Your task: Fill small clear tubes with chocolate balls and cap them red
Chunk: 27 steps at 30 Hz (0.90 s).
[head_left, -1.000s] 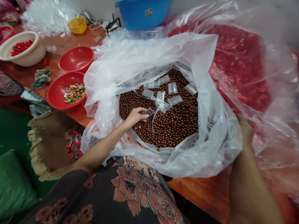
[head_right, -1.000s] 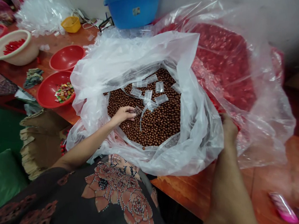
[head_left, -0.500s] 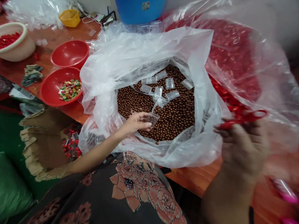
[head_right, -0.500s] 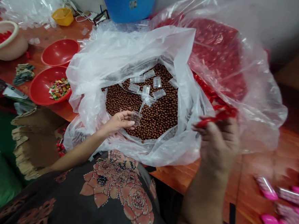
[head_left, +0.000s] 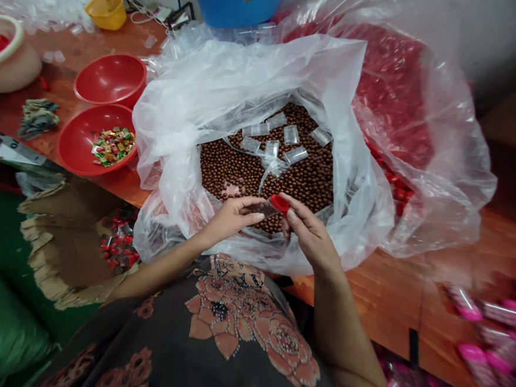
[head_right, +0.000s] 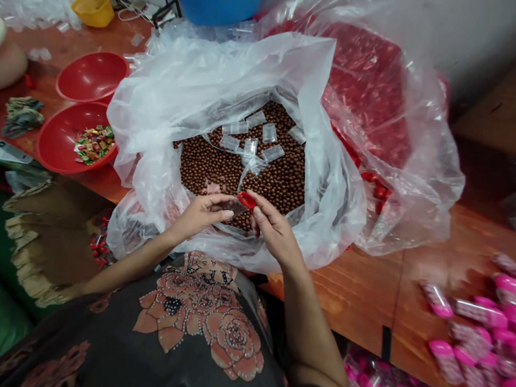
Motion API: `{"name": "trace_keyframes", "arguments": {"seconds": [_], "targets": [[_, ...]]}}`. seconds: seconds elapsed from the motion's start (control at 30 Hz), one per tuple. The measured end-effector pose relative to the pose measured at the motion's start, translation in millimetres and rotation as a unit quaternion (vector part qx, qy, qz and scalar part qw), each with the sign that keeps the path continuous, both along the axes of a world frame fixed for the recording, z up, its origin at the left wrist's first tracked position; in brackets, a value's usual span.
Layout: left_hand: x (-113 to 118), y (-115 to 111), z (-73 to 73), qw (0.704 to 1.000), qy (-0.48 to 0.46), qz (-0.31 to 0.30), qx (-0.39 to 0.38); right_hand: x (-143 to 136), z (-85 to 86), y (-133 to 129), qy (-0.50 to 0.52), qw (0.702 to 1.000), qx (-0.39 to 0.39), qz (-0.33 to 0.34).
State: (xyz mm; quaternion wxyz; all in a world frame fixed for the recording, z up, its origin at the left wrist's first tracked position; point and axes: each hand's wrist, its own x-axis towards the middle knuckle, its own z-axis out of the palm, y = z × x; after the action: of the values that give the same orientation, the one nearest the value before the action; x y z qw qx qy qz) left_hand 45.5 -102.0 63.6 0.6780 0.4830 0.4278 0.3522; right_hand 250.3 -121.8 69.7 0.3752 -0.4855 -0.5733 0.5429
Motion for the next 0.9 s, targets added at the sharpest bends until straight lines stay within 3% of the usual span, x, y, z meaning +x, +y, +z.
{"name": "trace_keyframes", "arguments": {"seconds": [0.1, 0.27, 0.47, 0.63, 0.77, 0.9], "targets": [[-0.2, -1.1, 2.4, 1.0, 0.006, -0.005, 0.01, 1.0, 0.7, -1.6, -0.027, 0.999, -0.009, 0.015], [-0.2, -4.2, 3.5, 1.0, 0.019, -0.009, 0.004, 2.0, -5.7, -2.9, -0.144, 0.985, 0.095, -0.001], [-1.2, -5.5, 4.7, 0.999, 0.035, -0.001, 0.007, 1.4, -14.3, -2.4, -0.111, 0.975, 0.166, -0.101], [-1.9, -7.1, 0.6, 0.999, 0.032, -0.007, 0.0, -0.6, -13.9, -4.1, -0.16, 0.951, 0.256, -0.059], [-1.8, -8.3, -2.6, 1.0, 0.029, -0.007, 0.0, -2.6, -14.1, -6.0, -0.162, 0.945, 0.272, -0.077], [-2.4, -8.9, -2.1, 0.999, 0.032, 0.004, 0.017, -1.5, -11.5, -6.4, -0.179, 0.946, 0.266, -0.044]]}}
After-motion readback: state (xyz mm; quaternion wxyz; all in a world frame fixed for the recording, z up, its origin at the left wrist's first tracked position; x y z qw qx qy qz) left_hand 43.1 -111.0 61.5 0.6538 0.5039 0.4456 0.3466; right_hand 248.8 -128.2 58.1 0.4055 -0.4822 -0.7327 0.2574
